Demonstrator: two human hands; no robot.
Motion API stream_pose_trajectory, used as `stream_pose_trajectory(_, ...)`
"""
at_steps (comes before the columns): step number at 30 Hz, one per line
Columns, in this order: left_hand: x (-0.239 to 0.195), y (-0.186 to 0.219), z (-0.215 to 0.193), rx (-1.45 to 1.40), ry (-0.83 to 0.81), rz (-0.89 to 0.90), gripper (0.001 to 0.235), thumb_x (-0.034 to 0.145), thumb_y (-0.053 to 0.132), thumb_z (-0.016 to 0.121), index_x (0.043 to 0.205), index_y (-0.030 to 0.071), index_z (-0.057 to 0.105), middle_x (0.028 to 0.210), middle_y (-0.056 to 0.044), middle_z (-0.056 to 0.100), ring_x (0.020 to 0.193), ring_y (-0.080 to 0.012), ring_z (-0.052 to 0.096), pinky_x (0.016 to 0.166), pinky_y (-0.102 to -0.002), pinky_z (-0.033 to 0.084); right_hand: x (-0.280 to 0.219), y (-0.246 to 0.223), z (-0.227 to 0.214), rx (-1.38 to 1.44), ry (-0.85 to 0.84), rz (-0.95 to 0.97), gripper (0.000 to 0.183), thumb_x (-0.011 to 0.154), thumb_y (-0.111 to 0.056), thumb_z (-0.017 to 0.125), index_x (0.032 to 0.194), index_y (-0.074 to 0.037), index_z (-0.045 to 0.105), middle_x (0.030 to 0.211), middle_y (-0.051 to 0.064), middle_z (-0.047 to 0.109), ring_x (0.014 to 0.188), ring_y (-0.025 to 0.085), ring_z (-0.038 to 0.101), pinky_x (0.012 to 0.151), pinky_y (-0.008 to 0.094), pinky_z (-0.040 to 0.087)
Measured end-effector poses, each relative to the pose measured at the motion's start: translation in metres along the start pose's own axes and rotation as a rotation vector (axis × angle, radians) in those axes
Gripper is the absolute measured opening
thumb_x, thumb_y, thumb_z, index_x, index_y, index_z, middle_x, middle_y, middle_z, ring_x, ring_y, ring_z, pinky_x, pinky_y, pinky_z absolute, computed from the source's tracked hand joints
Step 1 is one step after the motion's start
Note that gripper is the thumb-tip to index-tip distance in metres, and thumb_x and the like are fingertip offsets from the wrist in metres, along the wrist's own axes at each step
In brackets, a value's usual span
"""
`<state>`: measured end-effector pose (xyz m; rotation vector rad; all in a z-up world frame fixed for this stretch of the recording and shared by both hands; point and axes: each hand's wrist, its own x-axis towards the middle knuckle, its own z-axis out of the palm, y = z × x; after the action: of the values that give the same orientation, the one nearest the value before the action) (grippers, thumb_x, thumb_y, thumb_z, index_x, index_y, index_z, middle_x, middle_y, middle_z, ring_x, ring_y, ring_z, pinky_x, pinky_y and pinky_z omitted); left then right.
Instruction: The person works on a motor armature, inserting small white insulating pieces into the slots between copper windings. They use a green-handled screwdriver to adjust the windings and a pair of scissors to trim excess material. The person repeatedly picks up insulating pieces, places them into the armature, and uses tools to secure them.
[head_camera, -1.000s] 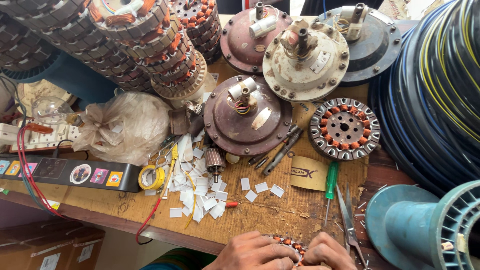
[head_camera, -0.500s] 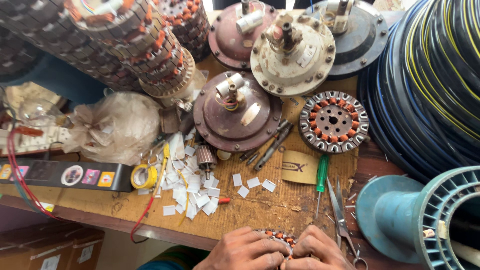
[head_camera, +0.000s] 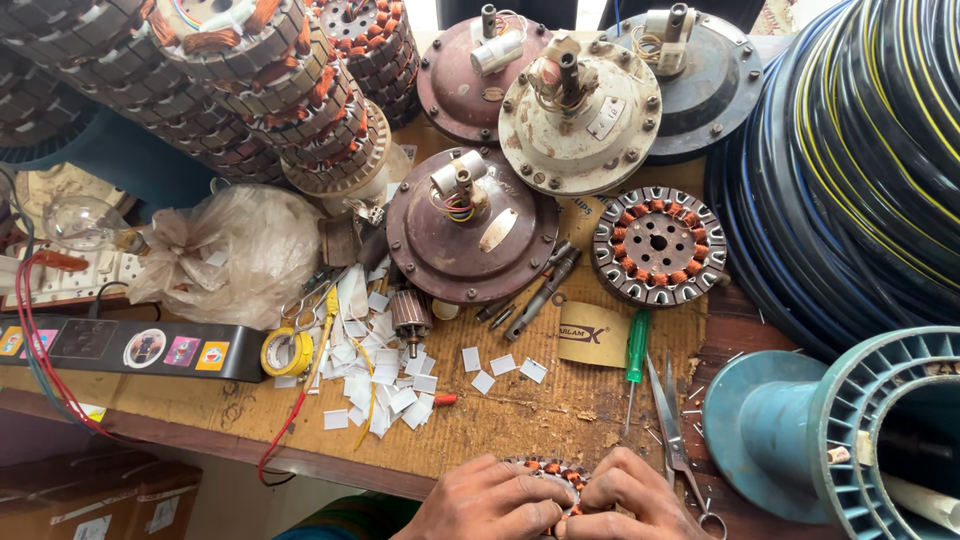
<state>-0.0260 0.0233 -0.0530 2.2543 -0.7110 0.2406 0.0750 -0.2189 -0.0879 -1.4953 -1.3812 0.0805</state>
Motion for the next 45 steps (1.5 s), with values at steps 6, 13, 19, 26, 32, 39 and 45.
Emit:
stream_pose_trajectory(6,0.000,0.000,-0.002,-0.001,-0.012,0.013,0.015,0.098,0.020,0.066,0.109,0.009,0.067,0.123,-0.001,0.071,0.106,-0.0185,0.074,0.082,-0.034,0.055,-0.001,-0.005,0.000,-0.001,0.008,0.056,0.028,0.083,-0.021,0.079,0.110,-0.013,0.077,0.090,0.000,0.061,0.084,0.019,0.064,0.072,0.033,0.056)
stream_pose_trajectory(13,0.002,0.002,-0.006,-0.018,-0.023,0.000,0.016,0.098,0.020,0.066,0.109,0.009,0.067,0.122,-0.001,0.071,0.105,-0.0186,0.074,0.082,-0.034,0.056,0.002,-0.004,-0.002,-0.013,-0.001,0.016,0.029,0.084,-0.021,0.079,0.110,-0.012,0.076,0.091,0.001,0.061,0.085,0.020,0.064,0.073,0.033,0.056)
stream_pose_trajectory(19,0.002,0.000,-0.008,0.011,-0.041,0.037,0.019,0.097,0.020,0.065,0.112,0.009,0.068,0.125,-0.002,0.070,0.106,-0.0187,0.072,0.084,-0.034,0.056,0.005,-0.004,-0.005,-0.024,-0.020,-0.021,0.028,0.086,-0.020,0.079,0.112,-0.010,0.074,0.093,0.003,0.061,0.086,0.021,0.063,0.074,0.034,0.057)
stream_pose_trajectory(26,0.004,0.001,-0.010,0.007,-0.060,0.042,0.020,0.096,0.020,0.066,0.113,0.009,0.068,0.126,-0.002,0.070,0.108,-0.0192,0.072,0.083,-0.035,0.055,0.009,-0.012,-0.008,0.022,-0.037,0.038,0.026,0.088,-0.018,0.079,0.112,-0.009,0.075,0.095,0.005,0.062,0.087,0.022,0.064,0.076,0.035,0.057)
stream_pose_trajectory(32,0.009,0.004,-0.015,-0.028,-0.059,0.044,0.019,0.097,0.020,0.070,0.111,0.008,0.068,0.123,-0.004,0.070,0.107,-0.0210,0.072,0.079,-0.035,0.054,0.017,-0.017,-0.012,0.033,-0.035,0.027,0.028,0.087,-0.016,0.081,0.112,-0.008,0.073,0.098,0.006,0.064,0.091,0.025,0.065,0.077,0.036,0.057)
stream_pose_trajectory(39,0.014,0.011,-0.014,0.031,0.038,0.012,0.019,0.091,0.018,0.069,0.107,0.007,0.068,0.117,-0.003,0.073,0.102,-0.0207,0.074,0.079,-0.034,0.056,0.022,-0.018,-0.011,-0.058,0.045,-0.039,0.031,0.082,-0.017,0.086,0.108,-0.007,0.073,0.093,0.006,0.061,0.082,0.023,0.060,0.069,0.034,0.053)
stream_pose_trajectory(45,0.024,0.017,-0.008,0.046,0.153,-0.059,0.014,0.089,0.019,0.070,0.099,0.010,0.069,0.109,-0.003,0.076,0.097,-0.0196,0.077,0.073,-0.033,0.056,0.024,-0.023,-0.015,-0.090,0.095,-0.013,0.033,0.077,-0.007,0.081,0.109,-0.006,0.073,0.092,0.007,0.060,0.081,0.024,0.061,0.069,0.034,0.053)
